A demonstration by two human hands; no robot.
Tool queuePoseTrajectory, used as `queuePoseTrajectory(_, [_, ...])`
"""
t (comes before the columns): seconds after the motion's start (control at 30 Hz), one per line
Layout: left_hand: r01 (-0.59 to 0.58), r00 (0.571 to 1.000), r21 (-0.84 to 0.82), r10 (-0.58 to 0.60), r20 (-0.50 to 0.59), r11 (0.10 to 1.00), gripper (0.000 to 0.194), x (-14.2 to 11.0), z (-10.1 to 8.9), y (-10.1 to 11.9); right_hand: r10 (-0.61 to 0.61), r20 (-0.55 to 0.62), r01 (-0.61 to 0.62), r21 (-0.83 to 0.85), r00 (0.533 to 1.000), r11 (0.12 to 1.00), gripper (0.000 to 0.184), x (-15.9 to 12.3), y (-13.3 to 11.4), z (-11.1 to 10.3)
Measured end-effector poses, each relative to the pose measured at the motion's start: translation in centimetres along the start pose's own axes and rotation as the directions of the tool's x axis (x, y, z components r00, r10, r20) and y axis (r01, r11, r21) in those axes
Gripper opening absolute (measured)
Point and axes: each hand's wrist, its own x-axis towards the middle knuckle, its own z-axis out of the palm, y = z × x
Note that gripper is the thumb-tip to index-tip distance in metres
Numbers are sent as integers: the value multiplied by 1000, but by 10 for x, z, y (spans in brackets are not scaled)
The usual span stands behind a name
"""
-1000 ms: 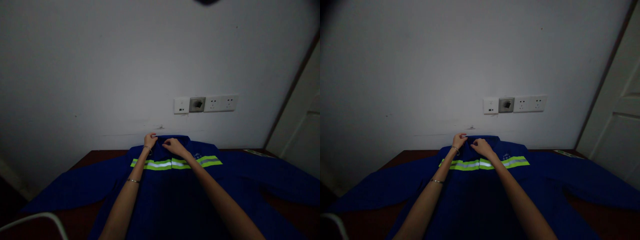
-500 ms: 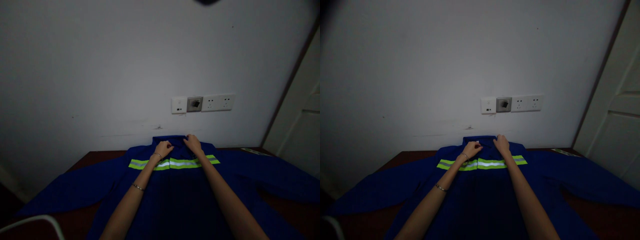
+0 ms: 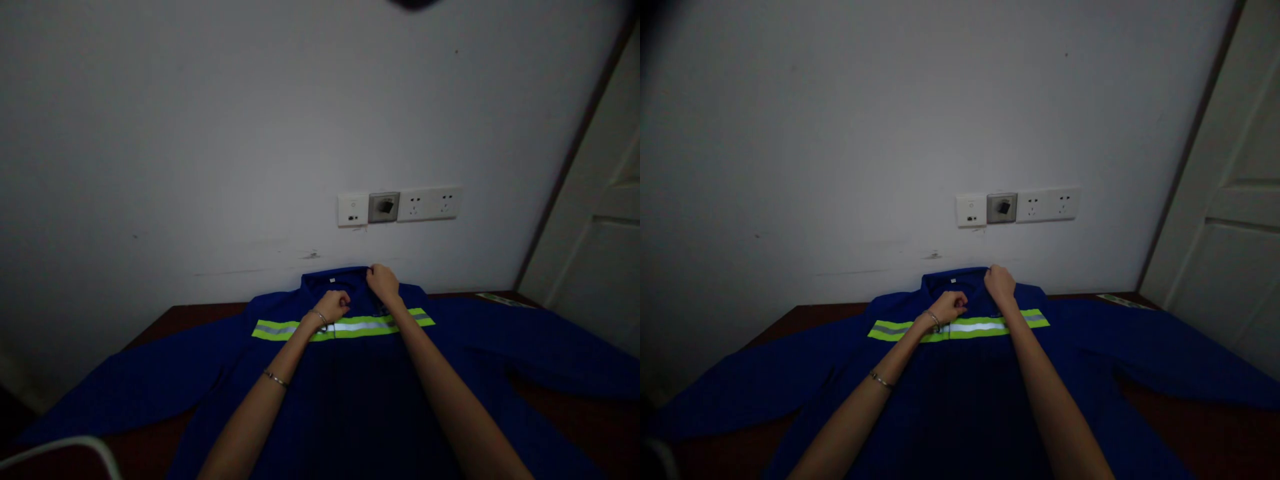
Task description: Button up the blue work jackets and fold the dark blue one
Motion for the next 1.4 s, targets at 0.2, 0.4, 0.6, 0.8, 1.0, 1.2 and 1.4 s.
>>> queuePoseTrajectory(0.2, [-11, 996, -67, 5, -93, 998, 18, -3, -43, -18, -25, 10, 25, -7, 1000, 1000, 34, 0, -1, -2])
queuePoseTrajectory(0.4, [445, 820, 99, -360, -444, 890, 19, -16, -85, -55, -141, 67, 145, -61, 988, 988, 37, 3, -8, -1])
queuePoseTrajectory(0.6, [550, 773, 101, -459, -439, 829, 34, -11, -84, -72, -450, 190, 484, -205, 873, 851, 30, 17, -18, -4])
queuePoseTrajectory(0.8, [495, 850, 185, -430, -304, 849, 24, 22, -79, -73, -509, 261, 569, -283, 820, 772, 23, 24, -24, -8])
queuePoseTrajectory(1.0, [480, 849, 214, -389, -357, 851, 16, 35, -87, -68, -482, 190, 518, -321, 855, 793, 30, 28, -19, -22])
queuePoseTrajectory(1.2, [476, 825, 98, -405, -394, 874, 19, 39, -75, -72, -457, 151, 480, -344, 877, 807, 31, 28, -24, -23])
queuePoseTrajectory(1.4, [498, 814, 50, -447, -370, 866, 22, 33, -59, -76, -421, 152, 447, -364, 894, 817, 31, 30, -21, -20])
